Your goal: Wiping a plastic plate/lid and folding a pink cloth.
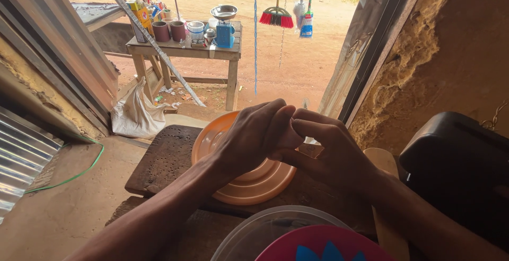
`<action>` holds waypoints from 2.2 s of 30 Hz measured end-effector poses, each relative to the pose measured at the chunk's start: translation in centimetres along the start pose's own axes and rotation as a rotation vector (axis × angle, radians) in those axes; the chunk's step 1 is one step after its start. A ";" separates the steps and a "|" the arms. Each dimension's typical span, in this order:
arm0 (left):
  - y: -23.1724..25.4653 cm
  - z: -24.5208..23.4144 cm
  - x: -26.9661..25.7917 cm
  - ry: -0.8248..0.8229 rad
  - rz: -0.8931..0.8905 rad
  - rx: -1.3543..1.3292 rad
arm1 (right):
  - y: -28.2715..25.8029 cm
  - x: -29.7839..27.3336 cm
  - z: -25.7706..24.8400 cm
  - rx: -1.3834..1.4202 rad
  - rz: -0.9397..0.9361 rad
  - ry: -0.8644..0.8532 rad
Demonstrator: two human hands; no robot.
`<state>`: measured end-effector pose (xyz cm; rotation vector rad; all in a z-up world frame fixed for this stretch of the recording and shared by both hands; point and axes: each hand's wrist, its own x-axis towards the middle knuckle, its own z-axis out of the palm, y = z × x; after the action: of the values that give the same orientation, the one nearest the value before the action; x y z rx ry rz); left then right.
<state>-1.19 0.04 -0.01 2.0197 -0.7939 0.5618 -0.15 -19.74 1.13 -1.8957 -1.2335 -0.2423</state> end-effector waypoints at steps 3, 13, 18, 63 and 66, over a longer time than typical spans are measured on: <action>-1.4 0.3 0.1 0.049 0.020 -0.014 | 0.3 0.2 0.0 -0.080 -0.011 0.044; -0.1 0.1 0.5 0.119 -0.223 -0.100 | 0.1 0.2 0.2 -0.163 -0.013 0.123; 0.2 -0.1 0.3 0.122 -0.150 -0.036 | 0.4 0.2 0.0 -0.136 -0.088 0.092; -0.4 -0.4 0.7 0.180 -0.211 -0.351 | 3.3 0.5 0.0 0.391 0.323 0.239; 0.4 -0.4 0.7 0.155 -0.293 -0.363 | 1.7 0.8 -0.1 0.330 0.400 0.235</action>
<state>-1.04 -0.01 0.94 1.6931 -0.4561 0.3696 1.67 -19.57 0.66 -1.7216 -0.6718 -0.0408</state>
